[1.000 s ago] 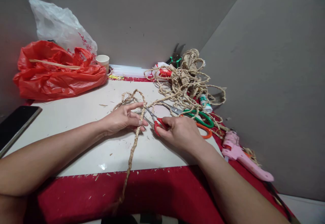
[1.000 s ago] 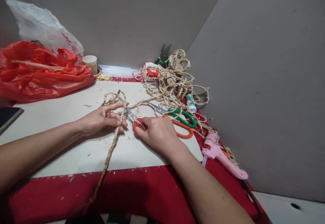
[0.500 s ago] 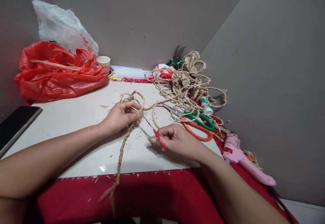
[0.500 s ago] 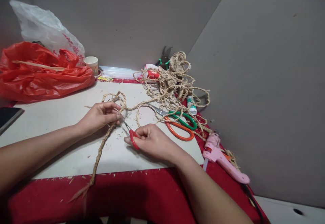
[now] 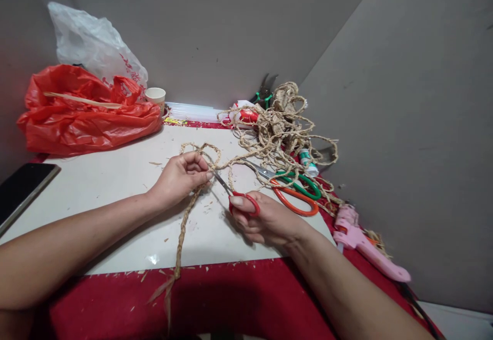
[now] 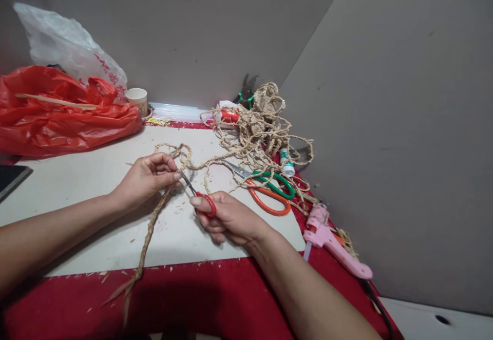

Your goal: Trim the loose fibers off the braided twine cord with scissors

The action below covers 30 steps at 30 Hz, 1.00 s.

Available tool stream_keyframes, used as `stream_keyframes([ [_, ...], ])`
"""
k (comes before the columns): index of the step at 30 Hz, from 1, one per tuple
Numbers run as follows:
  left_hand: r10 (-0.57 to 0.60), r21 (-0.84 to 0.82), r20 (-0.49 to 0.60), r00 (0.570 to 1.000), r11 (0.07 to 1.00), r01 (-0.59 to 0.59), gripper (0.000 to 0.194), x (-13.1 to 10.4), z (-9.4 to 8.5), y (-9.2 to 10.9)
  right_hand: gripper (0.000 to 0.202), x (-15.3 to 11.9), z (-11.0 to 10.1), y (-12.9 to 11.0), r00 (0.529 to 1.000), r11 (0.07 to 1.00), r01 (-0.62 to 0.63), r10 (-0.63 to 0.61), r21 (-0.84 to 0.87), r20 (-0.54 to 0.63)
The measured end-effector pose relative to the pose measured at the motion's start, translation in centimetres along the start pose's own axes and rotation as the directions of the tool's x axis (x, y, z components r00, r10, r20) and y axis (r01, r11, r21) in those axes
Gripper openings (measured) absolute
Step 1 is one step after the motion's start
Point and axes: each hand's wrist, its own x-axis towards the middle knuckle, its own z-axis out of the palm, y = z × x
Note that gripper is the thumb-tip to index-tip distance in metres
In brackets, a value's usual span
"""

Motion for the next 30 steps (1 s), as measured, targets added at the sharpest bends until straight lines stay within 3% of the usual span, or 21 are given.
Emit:
stream_keyframes([
  [6, -0.035, 0.036, -0.042, 0.998, 0.999, 0.036, 0.011, 0.0, 0.1, 0.0, 0.048, 0.0, -0.1, -0.1, 0.998, 0.992, -0.045, 0.04, 0.121, 0.038],
  [18, 0.138, 0.219, 0.015, 0.99, 0.966, -0.138, 0.009, -0.2, 0.2, -0.5, 0.046, 0.4, -0.5, 0.3, 0.987, 0.962, -0.087, 0.047, 0.26, 0.157],
  [30, 0.199, 0.306, 0.063, 0.978, 0.929, -0.209, 0.009, -0.9, 0.6, -1.1, 0.044, 0.8, -0.4, 0.6, 0.984, 0.928, -0.081, 0.018, 0.363, 0.175],
])
